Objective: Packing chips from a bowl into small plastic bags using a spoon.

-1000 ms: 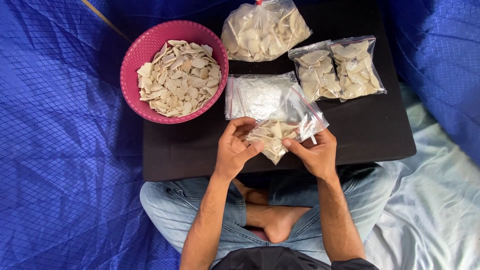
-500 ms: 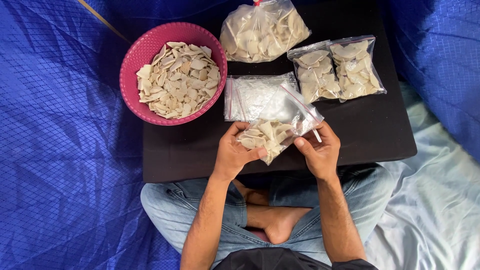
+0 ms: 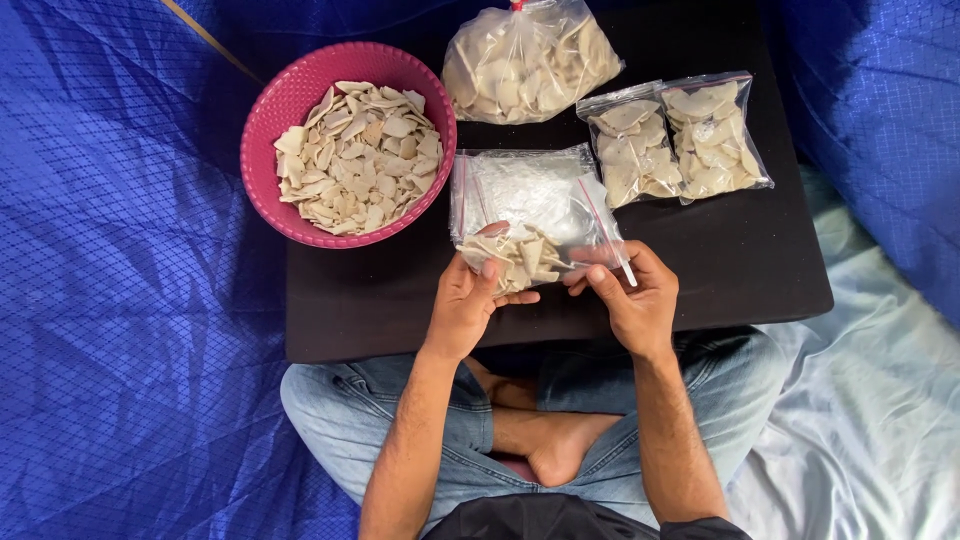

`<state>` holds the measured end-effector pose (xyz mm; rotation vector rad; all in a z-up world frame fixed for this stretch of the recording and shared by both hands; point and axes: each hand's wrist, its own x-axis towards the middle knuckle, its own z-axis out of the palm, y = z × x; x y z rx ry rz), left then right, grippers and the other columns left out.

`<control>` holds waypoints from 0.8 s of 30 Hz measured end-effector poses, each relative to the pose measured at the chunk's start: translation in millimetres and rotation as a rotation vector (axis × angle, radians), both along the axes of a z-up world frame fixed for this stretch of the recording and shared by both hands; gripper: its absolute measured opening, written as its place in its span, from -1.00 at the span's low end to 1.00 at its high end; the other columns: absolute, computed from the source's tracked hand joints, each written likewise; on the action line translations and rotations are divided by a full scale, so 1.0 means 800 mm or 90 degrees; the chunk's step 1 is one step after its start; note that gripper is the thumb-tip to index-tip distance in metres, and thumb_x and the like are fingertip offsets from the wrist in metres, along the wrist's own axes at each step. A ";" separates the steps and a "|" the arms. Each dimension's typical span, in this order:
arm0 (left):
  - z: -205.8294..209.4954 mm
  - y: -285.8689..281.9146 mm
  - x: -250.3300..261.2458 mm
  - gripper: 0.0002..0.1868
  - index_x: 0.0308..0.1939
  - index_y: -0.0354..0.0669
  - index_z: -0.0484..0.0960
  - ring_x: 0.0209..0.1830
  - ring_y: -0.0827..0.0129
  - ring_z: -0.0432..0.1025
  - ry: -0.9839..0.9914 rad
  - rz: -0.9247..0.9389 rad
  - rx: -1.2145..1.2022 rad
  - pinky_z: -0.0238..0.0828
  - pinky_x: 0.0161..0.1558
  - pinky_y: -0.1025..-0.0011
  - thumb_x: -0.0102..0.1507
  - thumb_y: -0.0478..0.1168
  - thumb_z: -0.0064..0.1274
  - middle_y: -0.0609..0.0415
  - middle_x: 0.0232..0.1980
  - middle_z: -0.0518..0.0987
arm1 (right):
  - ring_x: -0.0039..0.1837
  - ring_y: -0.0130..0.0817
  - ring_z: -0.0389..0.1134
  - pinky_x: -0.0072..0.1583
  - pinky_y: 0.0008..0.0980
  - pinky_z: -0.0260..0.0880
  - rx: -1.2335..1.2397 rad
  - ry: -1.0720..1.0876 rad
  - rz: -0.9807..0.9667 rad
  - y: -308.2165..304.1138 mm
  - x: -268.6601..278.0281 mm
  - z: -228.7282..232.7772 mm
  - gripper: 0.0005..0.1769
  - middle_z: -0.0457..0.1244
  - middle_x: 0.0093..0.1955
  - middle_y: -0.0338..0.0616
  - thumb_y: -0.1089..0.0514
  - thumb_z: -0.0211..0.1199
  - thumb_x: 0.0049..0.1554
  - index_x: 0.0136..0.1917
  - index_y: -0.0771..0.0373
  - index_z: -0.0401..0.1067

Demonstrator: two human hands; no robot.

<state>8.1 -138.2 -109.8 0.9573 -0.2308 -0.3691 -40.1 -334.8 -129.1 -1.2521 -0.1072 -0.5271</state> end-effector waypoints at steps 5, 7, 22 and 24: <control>-0.028 0.004 0.001 -0.37 0.24 -0.36 0.40 -0.05 0.09 0.62 -0.046 0.028 0.098 0.69 -0.02 0.07 0.13 -0.48 0.33 -0.19 -0.04 0.63 | -0.28 -0.14 0.50 -0.14 -0.25 0.57 -0.017 -0.008 -0.036 -0.002 -0.005 -0.001 -0.87 0.37 -0.31 0.24 0.36 0.30 0.21 -0.07 0.52 0.41; -0.034 0.005 0.003 -0.40 0.18 -0.39 0.46 -0.07 0.12 0.62 -0.048 0.034 0.113 0.70 -0.04 0.11 0.10 -0.52 0.34 -0.19 -0.07 0.65 | -0.29 -0.14 0.50 -0.15 -0.26 0.56 -0.017 -0.014 -0.040 -0.003 -0.003 -0.002 -0.86 0.36 -0.32 0.24 0.36 0.32 0.20 -0.08 0.52 0.41; -0.004 0.000 -0.004 -0.21 0.34 -0.30 0.40 0.11 0.33 0.54 -0.046 0.002 0.121 0.58 0.14 0.31 0.06 -0.45 0.42 -0.14 0.09 0.63 | -0.22 -0.30 0.50 -0.14 -0.34 0.56 -0.044 0.018 -0.018 -0.004 -0.011 -0.007 -0.75 0.38 -0.31 0.09 0.45 0.50 0.00 -0.09 0.52 0.47; -0.002 -0.002 -0.004 -0.29 0.19 -0.33 0.51 -0.04 0.42 0.60 -0.042 0.017 0.115 0.63 0.03 0.41 -0.02 -0.45 0.47 -0.07 -0.07 0.69 | -0.20 -0.30 0.50 -0.14 -0.34 0.56 -0.059 0.008 -0.009 -0.005 -0.011 -0.015 -0.76 0.38 -0.32 0.11 0.45 0.48 0.01 -0.08 0.54 0.47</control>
